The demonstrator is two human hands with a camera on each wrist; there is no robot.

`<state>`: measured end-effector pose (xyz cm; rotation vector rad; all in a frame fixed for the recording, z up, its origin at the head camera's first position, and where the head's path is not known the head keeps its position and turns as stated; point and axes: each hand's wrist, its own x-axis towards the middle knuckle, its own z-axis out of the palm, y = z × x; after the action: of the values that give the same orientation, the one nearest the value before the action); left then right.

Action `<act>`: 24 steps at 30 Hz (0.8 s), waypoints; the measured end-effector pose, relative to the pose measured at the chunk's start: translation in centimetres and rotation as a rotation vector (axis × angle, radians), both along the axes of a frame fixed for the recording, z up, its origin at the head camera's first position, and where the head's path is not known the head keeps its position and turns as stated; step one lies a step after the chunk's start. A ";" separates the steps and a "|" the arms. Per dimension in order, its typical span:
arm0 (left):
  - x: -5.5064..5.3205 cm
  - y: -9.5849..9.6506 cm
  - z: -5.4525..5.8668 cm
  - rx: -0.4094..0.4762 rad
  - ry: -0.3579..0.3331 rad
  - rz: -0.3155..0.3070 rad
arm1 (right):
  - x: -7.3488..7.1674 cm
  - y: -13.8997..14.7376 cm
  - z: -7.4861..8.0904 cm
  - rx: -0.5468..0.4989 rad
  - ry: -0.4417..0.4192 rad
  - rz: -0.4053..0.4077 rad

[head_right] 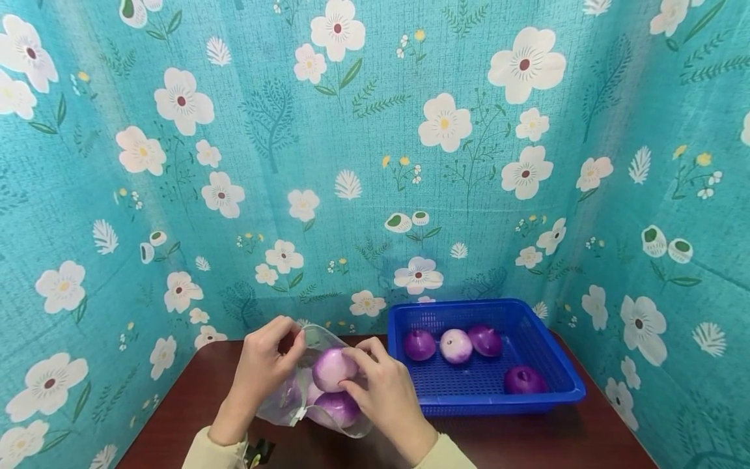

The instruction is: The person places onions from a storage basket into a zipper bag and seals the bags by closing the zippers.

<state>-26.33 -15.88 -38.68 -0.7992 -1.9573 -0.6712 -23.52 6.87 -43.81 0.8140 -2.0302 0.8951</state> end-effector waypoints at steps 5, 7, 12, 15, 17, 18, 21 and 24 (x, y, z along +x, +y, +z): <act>0.0 0.1 -0.1 -0.002 0.007 -0.007 | 0.1 -0.1 -0.1 0.039 0.077 0.022; 0.0 0.1 -0.2 -0.003 0.004 -0.006 | 0.1 -0.1 -0.2 0.067 0.100 0.026; 0.1 0.2 -0.2 -0.006 -0.008 0.001 | 0.2 -0.2 -0.5 0.170 0.111 0.033; 0.1 0.2 -0.2 -0.007 -0.014 0.004 | 0.3 -0.2 -0.6 0.208 0.092 0.050; 0.1 0.2 -0.1 -0.009 -0.012 0.007 | 0.3 -0.2 -0.6 0.216 0.084 0.056; 0.1 0.2 -0.1 -0.009 -0.013 0.008 | 0.3 -0.1 -0.5 0.213 0.078 0.058; 0.2 0.2 0.0 -0.008 -0.016 0.010 | 0.4 0.1 -0.3 0.197 0.062 0.069; 0.2 0.3 0.2 -0.003 -0.021 0.007 | 0.4 0.4 -0.1 0.177 0.025 0.087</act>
<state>-26.14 -15.63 -38.50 -0.7897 -1.9799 -0.6750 -23.12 7.24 -43.93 1.0119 -2.0872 0.7555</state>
